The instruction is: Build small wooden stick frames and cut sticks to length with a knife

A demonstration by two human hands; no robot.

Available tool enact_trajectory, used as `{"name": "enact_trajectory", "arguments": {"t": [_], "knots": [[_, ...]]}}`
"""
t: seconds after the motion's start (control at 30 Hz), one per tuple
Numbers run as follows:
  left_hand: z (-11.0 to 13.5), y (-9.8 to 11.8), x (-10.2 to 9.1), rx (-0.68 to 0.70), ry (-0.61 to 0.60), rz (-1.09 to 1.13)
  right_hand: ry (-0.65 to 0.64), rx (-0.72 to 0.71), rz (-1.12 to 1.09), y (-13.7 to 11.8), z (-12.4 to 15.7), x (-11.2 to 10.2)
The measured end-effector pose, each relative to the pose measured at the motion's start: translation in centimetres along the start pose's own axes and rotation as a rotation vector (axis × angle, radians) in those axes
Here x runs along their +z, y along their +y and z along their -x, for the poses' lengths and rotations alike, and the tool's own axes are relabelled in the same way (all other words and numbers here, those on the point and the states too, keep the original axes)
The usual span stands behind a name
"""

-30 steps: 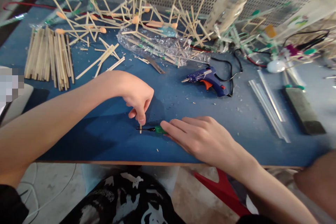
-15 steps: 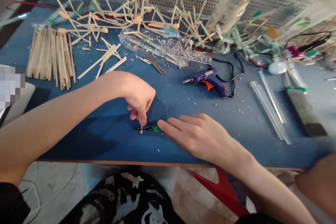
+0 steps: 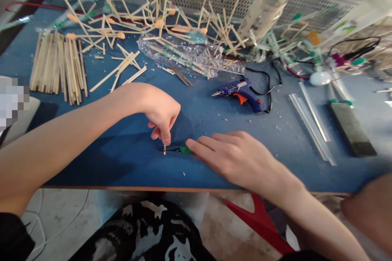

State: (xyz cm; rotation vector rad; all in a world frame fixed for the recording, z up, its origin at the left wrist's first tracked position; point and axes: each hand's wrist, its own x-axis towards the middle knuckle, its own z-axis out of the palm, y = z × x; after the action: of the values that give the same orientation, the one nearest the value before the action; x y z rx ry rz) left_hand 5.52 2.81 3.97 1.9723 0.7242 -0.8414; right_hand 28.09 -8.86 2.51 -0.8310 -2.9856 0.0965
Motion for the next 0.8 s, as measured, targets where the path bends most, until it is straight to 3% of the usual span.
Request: {"name": "enact_trajectory", "arguments": {"t": [0.1,0.33,0.5,0.67,0.8], "knots": [[-0.1,0.0,0.0,0.007,0.011,0.004,-0.018,-0.072,0.069,0.0,0.0,-0.1],[-0.4,-0.1,0.4,-0.004,0.054,0.008,0.063,-0.070,0.061,-0.1,0.1,0.6],[-0.4,-0.4,0.6,0.007,0.061,-0.016,0.097,-0.039,0.011,2.8,0.7,-0.7],[0.6,-0.9,-0.2,0.022,0.008,0.023,-0.180,0.112,-0.110,6.3,0.0,-2.0],[3.9,-0.9,-1.3,0.026,0.138,0.011,-0.295,0.132,-0.205,5.9,-1.8,-1.7]]}}
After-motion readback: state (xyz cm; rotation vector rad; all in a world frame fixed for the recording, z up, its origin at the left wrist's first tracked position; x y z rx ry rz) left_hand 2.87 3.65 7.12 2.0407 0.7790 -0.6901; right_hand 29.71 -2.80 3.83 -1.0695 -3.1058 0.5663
